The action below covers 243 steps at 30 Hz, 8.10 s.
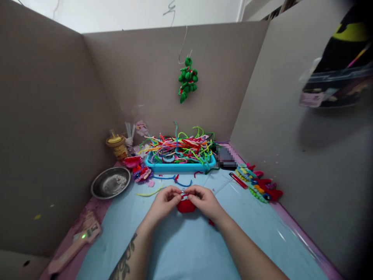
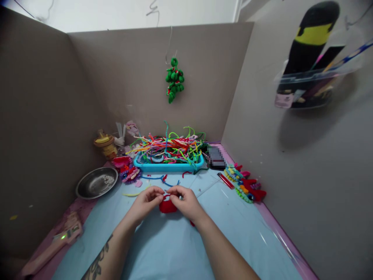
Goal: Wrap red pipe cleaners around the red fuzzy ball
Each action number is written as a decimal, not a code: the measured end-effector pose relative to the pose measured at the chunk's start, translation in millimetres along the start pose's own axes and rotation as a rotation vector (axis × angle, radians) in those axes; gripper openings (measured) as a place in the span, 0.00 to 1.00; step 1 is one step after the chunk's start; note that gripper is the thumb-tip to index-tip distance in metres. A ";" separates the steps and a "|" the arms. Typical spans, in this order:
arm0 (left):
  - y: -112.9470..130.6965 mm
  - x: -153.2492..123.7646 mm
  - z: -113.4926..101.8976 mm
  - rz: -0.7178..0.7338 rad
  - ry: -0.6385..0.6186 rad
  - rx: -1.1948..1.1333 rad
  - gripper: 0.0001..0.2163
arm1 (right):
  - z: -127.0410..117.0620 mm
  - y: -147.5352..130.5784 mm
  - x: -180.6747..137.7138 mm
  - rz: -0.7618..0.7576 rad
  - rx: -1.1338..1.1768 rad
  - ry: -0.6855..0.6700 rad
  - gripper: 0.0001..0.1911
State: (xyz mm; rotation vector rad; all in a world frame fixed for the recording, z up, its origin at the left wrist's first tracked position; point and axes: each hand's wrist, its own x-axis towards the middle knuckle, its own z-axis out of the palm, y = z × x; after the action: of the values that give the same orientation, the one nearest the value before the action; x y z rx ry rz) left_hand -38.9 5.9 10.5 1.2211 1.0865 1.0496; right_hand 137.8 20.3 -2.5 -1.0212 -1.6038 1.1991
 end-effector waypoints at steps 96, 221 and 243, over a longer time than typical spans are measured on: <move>-8.5 -2.6 25.0 -0.269 0.126 -0.766 0.09 | 8.2 -1.1 -3.8 -0.327 -0.293 0.027 0.27; 0.5 4.5 6.4 -0.100 0.394 -0.759 0.06 | -5.7 14.8 4.0 -0.415 -0.823 0.210 0.13; -1.6 1.8 17.4 -0.204 0.296 -0.772 0.10 | 14.7 7.4 1.7 0.082 0.373 0.226 0.15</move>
State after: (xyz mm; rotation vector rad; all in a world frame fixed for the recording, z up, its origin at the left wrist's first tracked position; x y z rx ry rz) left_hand -21.4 4.5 9.4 0.3395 0.8639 1.3393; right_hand 124.2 19.5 -11.8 -0.9467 -1.1205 1.3254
